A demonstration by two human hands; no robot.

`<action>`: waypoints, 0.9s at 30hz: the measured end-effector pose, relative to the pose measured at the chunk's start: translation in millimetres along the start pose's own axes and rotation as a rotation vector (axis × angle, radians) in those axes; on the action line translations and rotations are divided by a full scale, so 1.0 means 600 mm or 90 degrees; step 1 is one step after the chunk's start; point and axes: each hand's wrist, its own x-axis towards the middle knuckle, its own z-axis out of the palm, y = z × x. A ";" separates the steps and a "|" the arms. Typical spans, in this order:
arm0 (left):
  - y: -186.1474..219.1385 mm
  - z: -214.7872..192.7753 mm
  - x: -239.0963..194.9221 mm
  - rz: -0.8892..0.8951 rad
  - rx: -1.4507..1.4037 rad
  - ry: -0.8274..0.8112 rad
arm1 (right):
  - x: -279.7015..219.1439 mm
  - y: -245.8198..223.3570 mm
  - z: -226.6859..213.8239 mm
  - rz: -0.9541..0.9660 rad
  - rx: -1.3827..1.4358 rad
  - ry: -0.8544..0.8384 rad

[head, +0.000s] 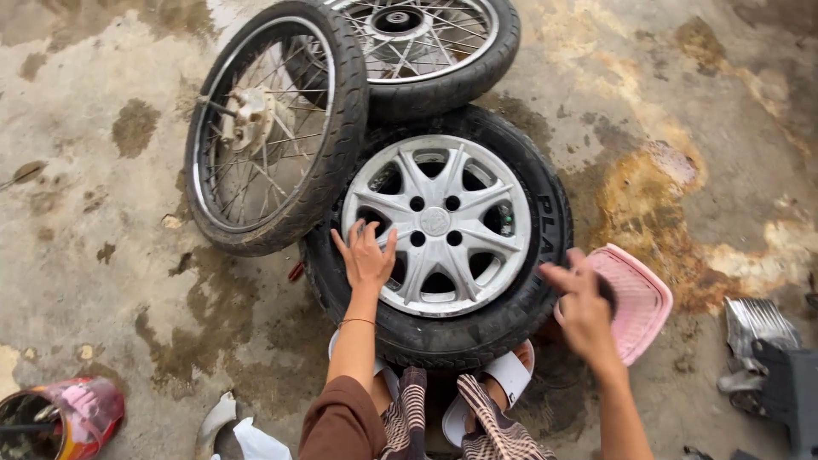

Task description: The person is manually sanding the surface of a silver alloy wheel rim using a small piece of sandpaper and water from a bucket.

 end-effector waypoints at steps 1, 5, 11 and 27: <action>-0.003 0.005 0.004 0.009 -0.005 -0.007 | 0.020 0.067 0.006 0.010 -0.001 0.006; 0.005 -0.010 -0.004 0.017 0.010 0.005 | 0.051 0.327 0.057 0.360 0.134 0.167; 0.023 -0.016 -0.010 0.006 0.011 0.001 | 0.040 0.445 0.149 0.321 -0.044 0.100; 0.022 -0.059 0.007 -0.043 -0.046 -0.113 | 0.040 0.460 0.200 0.306 -0.072 -0.009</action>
